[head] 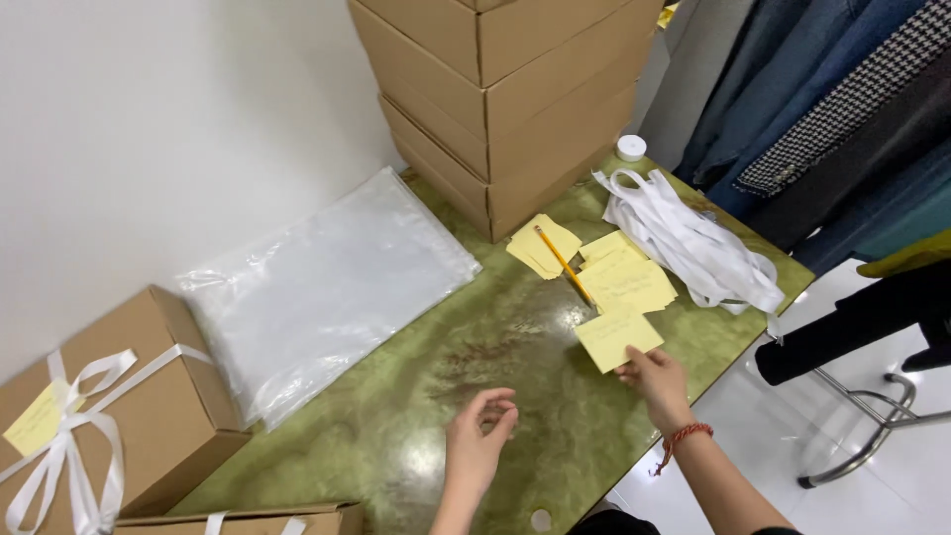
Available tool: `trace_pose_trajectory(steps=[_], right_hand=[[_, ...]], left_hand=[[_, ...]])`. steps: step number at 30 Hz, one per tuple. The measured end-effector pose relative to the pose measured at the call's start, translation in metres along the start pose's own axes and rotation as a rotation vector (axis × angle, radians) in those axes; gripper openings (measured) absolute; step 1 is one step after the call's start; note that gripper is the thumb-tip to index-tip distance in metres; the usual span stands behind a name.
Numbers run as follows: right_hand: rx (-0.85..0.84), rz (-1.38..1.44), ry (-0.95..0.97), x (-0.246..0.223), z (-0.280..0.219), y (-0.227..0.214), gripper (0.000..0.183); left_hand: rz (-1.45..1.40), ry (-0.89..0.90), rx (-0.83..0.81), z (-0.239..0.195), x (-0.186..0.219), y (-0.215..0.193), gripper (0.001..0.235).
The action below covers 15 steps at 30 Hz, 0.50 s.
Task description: The person unpacks a black garment from a plastic bag, places it on a wooden hanger, and hangs it on a clothing rack. They then pack a light blue garment into a plastic bag inside a cardboard box, close the box, and tie it with a white ribbon.
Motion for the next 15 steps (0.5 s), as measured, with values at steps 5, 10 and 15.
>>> trace_pose_trajectory(steps=[5, 10, 15], right_hand=[[0.013, -0.036, -0.052, -0.05, 0.049, -0.016, 0.018], [-0.032, -0.184, -0.014, -0.023, 0.06, -0.014, 0.014], [0.094, -0.463, -0.186, 0.019, 0.029, 0.001, 0.017]], left_hand=[[0.052, -0.105, 0.009, -0.001, 0.051, 0.008, 0.019], [0.015, -0.116, 0.085, -0.005, 0.034, -0.006, 0.017], [-0.02, -0.156, 0.245, -0.041, 0.022, -0.043, 0.01]])
Point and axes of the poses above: each hand's wrist, its own z-axis towards the middle knuckle, its own y-axis out of the palm, x = y × z, the point moved 1 cm from there along z, towards the middle knuckle, and after that the axes turned 6 degrees about -x, right-handed, at the moved point
